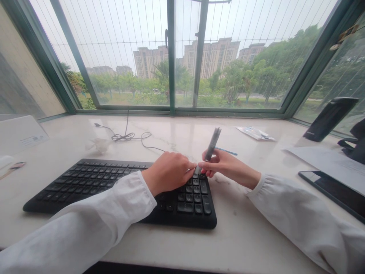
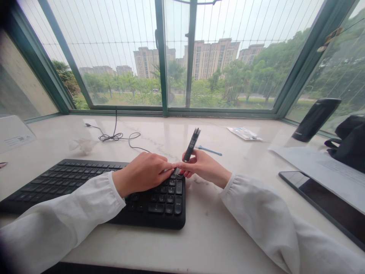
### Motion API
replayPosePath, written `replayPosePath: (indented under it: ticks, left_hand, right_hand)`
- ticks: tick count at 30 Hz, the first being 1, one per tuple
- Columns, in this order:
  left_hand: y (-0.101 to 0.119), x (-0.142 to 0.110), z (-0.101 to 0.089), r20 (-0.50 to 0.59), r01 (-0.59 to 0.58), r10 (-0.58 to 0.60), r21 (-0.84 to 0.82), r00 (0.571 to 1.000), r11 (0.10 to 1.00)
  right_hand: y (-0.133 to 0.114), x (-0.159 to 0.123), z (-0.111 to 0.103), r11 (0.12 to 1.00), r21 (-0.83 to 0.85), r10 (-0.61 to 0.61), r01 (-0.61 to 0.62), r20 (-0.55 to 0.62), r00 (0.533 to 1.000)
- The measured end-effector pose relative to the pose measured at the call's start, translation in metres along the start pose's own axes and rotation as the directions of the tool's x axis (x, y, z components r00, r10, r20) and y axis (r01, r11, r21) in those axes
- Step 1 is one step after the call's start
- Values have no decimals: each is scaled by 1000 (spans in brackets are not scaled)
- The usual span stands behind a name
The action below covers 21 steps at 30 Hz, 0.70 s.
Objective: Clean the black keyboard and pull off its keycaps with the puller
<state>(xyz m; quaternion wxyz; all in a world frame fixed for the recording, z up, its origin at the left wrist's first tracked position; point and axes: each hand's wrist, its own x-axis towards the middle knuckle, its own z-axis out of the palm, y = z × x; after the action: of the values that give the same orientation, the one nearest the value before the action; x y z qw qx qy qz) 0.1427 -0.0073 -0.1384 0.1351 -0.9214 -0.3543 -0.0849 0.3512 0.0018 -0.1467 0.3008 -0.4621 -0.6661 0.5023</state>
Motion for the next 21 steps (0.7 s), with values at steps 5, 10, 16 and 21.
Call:
replayPosePath:
  ticks: [5,10,16,21]
  left_hand:
    - [0,0,-1,11,0,0,-18,1000,1000]
    - [1,0,-1,12,2,-2,-27,1000,1000]
    - [0,0,1,7,5,-5,-8,1000,1000]
    - [1,0,0,11,5,-5,-5,1000,1000]
  right_hand:
    - [-4,-1,0,999,-47,3,-2,9,1000]
    - [3,-1,1,995,65,80,-78,-39,996]
    - [6,-1,5,942,275,215,-192,-56,975]
    - [8,-1,4,890,390,266,-235,-27,964]
